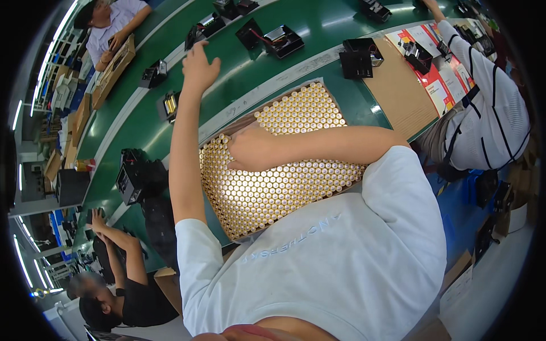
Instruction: Assemble and label electronic components on a factory production line.
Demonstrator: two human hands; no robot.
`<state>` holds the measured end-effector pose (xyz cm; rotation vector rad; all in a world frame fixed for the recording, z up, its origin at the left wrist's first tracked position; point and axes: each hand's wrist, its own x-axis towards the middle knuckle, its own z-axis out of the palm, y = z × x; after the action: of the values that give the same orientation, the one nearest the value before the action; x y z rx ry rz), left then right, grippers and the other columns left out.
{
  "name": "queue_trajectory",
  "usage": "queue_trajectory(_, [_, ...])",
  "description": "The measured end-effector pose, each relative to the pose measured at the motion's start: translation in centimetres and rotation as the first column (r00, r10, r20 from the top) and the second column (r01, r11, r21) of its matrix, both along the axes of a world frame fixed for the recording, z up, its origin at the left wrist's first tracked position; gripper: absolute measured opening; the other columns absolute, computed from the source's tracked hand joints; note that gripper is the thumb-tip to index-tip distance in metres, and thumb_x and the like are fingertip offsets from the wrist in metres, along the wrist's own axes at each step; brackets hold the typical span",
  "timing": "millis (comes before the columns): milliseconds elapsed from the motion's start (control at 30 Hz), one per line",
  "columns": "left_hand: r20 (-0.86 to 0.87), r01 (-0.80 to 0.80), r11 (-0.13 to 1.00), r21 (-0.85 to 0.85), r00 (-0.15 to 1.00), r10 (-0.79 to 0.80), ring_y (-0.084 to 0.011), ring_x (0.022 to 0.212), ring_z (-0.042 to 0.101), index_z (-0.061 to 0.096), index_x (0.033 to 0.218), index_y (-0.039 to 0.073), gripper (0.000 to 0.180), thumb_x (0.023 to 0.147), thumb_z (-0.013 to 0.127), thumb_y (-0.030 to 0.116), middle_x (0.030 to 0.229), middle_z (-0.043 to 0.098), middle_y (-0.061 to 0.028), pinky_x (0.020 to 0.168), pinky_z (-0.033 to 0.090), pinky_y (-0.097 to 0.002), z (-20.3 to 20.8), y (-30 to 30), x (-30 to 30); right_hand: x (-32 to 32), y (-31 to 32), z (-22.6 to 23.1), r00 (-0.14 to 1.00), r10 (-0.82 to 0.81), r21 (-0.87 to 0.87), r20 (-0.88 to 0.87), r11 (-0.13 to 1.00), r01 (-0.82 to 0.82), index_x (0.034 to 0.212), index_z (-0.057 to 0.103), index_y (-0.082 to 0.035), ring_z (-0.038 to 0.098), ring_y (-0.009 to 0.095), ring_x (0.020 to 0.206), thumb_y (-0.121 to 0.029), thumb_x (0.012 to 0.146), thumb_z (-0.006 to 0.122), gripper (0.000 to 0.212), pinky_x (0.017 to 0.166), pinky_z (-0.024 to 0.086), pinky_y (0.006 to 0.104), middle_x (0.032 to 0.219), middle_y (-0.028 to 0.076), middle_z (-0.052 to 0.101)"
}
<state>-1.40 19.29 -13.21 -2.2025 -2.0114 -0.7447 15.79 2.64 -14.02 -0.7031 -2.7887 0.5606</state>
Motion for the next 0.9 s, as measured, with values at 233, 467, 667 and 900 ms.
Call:
queue_trajectory(233, [0.636, 0.226, 0.929, -0.293, 0.771, 0.013, -0.0351, 0.096, 0.058, 0.046, 0.134, 0.008, 0.05, 0.09, 0.057, 0.028, 0.122, 0.058, -0.0204, 0.091, 0.047, -0.0459, -0.5, 5.3, 3.9, -0.2, -0.4, -0.9, 0.999, -0.011, -0.014, -0.041, 1.0, 0.011, 0.088, 0.064, 0.003, 0.066, 0.035, 0.073, -0.036, 0.091, 0.061, 0.04, 0.068, 0.054, 0.0402, 0.08, 0.018, 0.068])
queue_trajectory(467, [0.849, 0.292, 0.866, -0.407, 0.471, 0.24, -0.024, 0.078, 0.061, 0.046, 0.139, 0.008, 0.044, 0.097, 0.041, 0.024, 0.126, 0.058, -0.0179, 0.07, 0.052, -0.034, -0.4, 6.1, 4.3, -0.6, 0.0, -1.8, 0.997, -0.019, 0.013, -0.078, 1.0, 0.02, 0.089, 0.065, 0.002, 0.067, 0.035, 0.074, -0.037, 0.091, 0.06, 0.039, 0.068, 0.055, 0.0409, 0.08, 0.018, 0.068])
queue_trajectory(667, [0.889, 0.499, 0.792, -0.352, 0.442, 0.117, -0.0214, 0.076, 0.06, 0.051, 0.132, 0.006, 0.04, 0.093, 0.048, 0.013, 0.123, 0.059, -0.0168, 0.07, 0.051, -0.0317, -1.5, 5.4, 2.3, -0.7, -0.1, -1.5, 0.999, 0.024, -0.036, -0.023, 0.999, -0.025, 0.091, 0.066, 0.001, 0.067, 0.035, 0.075, -0.036, 0.091, 0.059, 0.038, 0.067, 0.055, 0.0421, 0.083, 0.018, 0.069])
queue_trajectory(900, [0.331, 0.329, 0.876, -0.354, 0.92, -0.212, -0.0193, 0.077, 0.06, 0.055, 0.119, 0.003, 0.032, 0.087, 0.057, 0.003, 0.118, 0.061, -0.0147, 0.071, 0.05, -0.03, -0.5, 3.2, 0.5, -0.5, 0.0, -2.0, 0.993, 0.01, -0.021, -0.116, 1.0, -0.013, 0.086, 0.066, -0.001, 0.066, 0.035, 0.07, -0.035, 0.092, 0.058, 0.036, 0.064, 0.055, 0.0418, 0.081, 0.016, 0.068])
